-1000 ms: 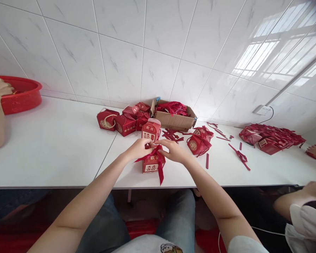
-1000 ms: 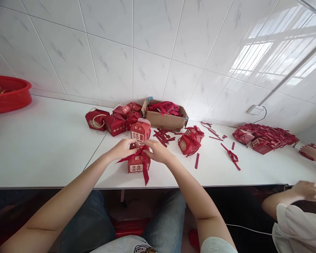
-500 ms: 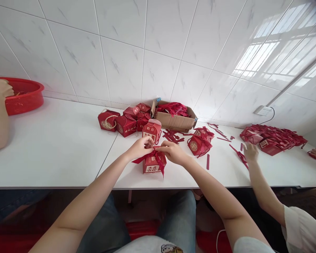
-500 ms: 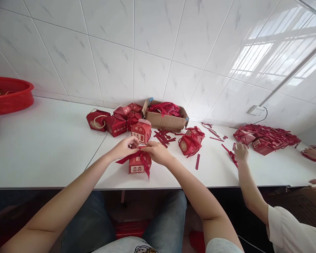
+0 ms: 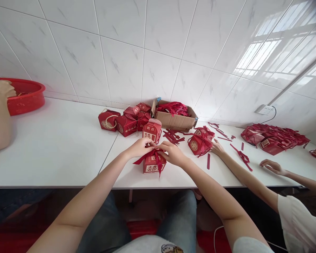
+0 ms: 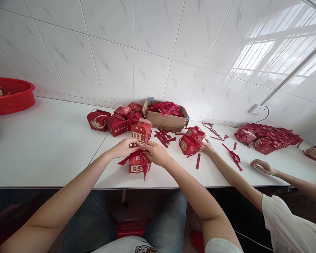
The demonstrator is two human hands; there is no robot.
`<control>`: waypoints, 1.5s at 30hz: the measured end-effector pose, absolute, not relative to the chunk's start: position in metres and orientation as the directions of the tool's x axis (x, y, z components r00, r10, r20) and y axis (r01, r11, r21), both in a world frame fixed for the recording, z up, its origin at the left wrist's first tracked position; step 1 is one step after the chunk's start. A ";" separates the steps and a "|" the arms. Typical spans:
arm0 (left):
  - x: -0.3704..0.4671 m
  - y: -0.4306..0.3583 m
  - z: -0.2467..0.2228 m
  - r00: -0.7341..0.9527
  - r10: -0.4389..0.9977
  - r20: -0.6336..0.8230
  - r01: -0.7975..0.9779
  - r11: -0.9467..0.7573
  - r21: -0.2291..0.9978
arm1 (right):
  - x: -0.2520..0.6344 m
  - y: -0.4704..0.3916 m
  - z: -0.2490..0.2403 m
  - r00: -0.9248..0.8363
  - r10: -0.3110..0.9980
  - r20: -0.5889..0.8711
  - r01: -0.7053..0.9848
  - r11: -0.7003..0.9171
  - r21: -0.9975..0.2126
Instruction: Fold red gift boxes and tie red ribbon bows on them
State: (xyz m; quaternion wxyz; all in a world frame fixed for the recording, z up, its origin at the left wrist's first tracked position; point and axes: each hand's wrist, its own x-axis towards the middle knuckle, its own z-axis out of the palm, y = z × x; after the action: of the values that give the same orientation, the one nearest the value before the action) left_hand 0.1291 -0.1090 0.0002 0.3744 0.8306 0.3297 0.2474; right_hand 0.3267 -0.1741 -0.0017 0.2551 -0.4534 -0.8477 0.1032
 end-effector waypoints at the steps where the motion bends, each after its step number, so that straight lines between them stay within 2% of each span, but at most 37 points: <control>1: 0.128 -0.109 0.002 0.673 0.723 0.156 0.365 -0.508 0.780 | 0.326 -0.174 -0.001 -0.445 0.827 0.344 0.707 0.560 -0.432; 6: 0.125 -0.102 0.011 0.741 0.666 0.084 0.368 -0.507 0.779 | 0.326 -0.173 0.001 -0.406 0.848 0.341 0.622 0.530 -0.576; 15: 0.126 -0.092 0.007 0.764 0.645 0.019 0.339 -0.426 0.839 | 0.328 -0.172 0.002 -0.358 0.915 0.188 0.482 0.353 -0.802; 24: 0.126 -0.101 0.007 0.790 0.610 0.065 0.246 -0.412 0.877 | 0.327 -0.169 -0.003 -0.384 0.895 0.227 0.552 0.420 -0.720; 33: 0.125 -0.085 0.000 0.821 0.569 -0.031 0.178 -0.204 0.963 | 0.329 -0.167 -0.007 -0.369 0.882 0.293 0.579 0.464 -0.670; 37: 0.124 -0.087 -0.005 0.832 0.541 -0.122 0.233 -0.142 0.962 | 0.331 -0.165 -0.008 -0.419 0.837 0.351 0.581 0.544 -0.605; 41: 0.120 -0.101 0.000 0.831 0.519 -0.201 0.310 -0.132 0.941 | 0.331 -0.166 -0.007 -0.486 0.801 0.350 0.556 0.592 -0.584; 45: 0.117 -0.113 0.007 0.822 0.526 -0.219 0.325 -0.116 0.939 | 0.330 -0.169 -0.004 -0.522 0.774 0.360 0.537 0.625 -0.566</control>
State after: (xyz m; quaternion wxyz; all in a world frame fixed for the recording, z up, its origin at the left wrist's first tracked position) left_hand 0.1171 -0.1131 0.0073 0.5999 0.7423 0.2866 0.0839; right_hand 0.3300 -0.1692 -0.0041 0.3008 -0.3856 -0.8498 0.1964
